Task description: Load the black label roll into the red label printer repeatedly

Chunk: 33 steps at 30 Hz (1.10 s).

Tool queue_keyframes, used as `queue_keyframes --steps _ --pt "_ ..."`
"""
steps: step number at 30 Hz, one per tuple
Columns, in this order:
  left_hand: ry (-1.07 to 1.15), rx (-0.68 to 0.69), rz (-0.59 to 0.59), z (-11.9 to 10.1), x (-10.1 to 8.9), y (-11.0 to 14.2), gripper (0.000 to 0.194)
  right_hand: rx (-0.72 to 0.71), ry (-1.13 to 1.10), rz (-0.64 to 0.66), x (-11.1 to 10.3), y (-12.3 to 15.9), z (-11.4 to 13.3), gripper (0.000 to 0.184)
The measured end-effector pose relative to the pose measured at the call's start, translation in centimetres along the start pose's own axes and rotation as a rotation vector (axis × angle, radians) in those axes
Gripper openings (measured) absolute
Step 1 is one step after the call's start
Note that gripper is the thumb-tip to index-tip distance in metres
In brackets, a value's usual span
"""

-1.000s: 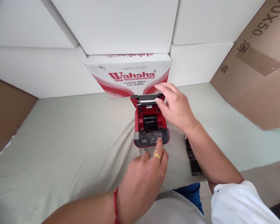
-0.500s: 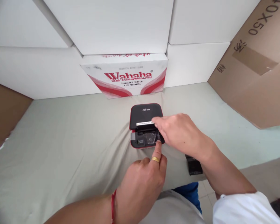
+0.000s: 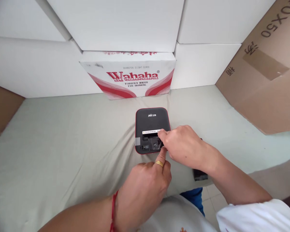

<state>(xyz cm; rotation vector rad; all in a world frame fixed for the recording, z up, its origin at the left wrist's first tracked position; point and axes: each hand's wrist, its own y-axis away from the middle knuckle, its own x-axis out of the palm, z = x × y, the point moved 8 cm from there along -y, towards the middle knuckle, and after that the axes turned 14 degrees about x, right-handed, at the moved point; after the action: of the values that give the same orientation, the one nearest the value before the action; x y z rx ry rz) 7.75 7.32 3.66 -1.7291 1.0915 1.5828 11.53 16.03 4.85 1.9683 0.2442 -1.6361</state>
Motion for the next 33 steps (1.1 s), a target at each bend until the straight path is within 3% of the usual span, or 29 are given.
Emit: queue_keyframes --steps 4,7,10,13,15,17,21,24,29,33 --pt "0.016 -0.035 -0.014 0.5 -0.2 0.4 0.031 0.034 0.014 -0.026 0.0 0.2 0.2 0.039" --pt "-0.009 -0.085 -0.129 0.9 -0.9 1.3 0.018 0.105 -0.074 -0.126 0.0 0.4 -0.7 0.033" --pt "0.029 -0.149 -0.393 2.3 -2.3 3.4 0.014 0.151 -0.240 -0.299 0.1 1.0 -1.8 0.034" --pt "0.189 -0.276 -0.751 5.6 -3.0 6.8 0.020 0.115 -0.400 -0.459 0.6 2.1 -2.0 0.035" --pt "0.333 -0.459 -0.957 9.0 -2.0 9.2 0.014 0.041 -0.477 -0.538 0.9 3.0 -1.4 0.034" --pt "0.551 -0.593 -1.069 12.3 0.4 10.3 0.023 -0.062 -0.517 -0.575 1.1 3.9 -0.3 0.032" --pt "1.107 -0.518 -1.039 15.9 5.7 7.9 0.076 -0.140 -0.545 -0.601 1.6 5.2 0.6 0.035" --pt "1.380 -0.405 -1.043 16.6 7.9 5.8 0.097 -0.154 -0.596 -0.596 2.0 5.8 0.6 0.042" --pt "1.381 -0.249 -1.079 16.4 8.5 4.4 0.112 -0.125 -0.629 -0.593 2.7 6.1 0.2 0.046" --pt "1.345 -0.223 -1.091 16.3 9.1 4.4 0.120 -0.132 -0.612 -0.646 2.3 5.9 0.2 0.043"
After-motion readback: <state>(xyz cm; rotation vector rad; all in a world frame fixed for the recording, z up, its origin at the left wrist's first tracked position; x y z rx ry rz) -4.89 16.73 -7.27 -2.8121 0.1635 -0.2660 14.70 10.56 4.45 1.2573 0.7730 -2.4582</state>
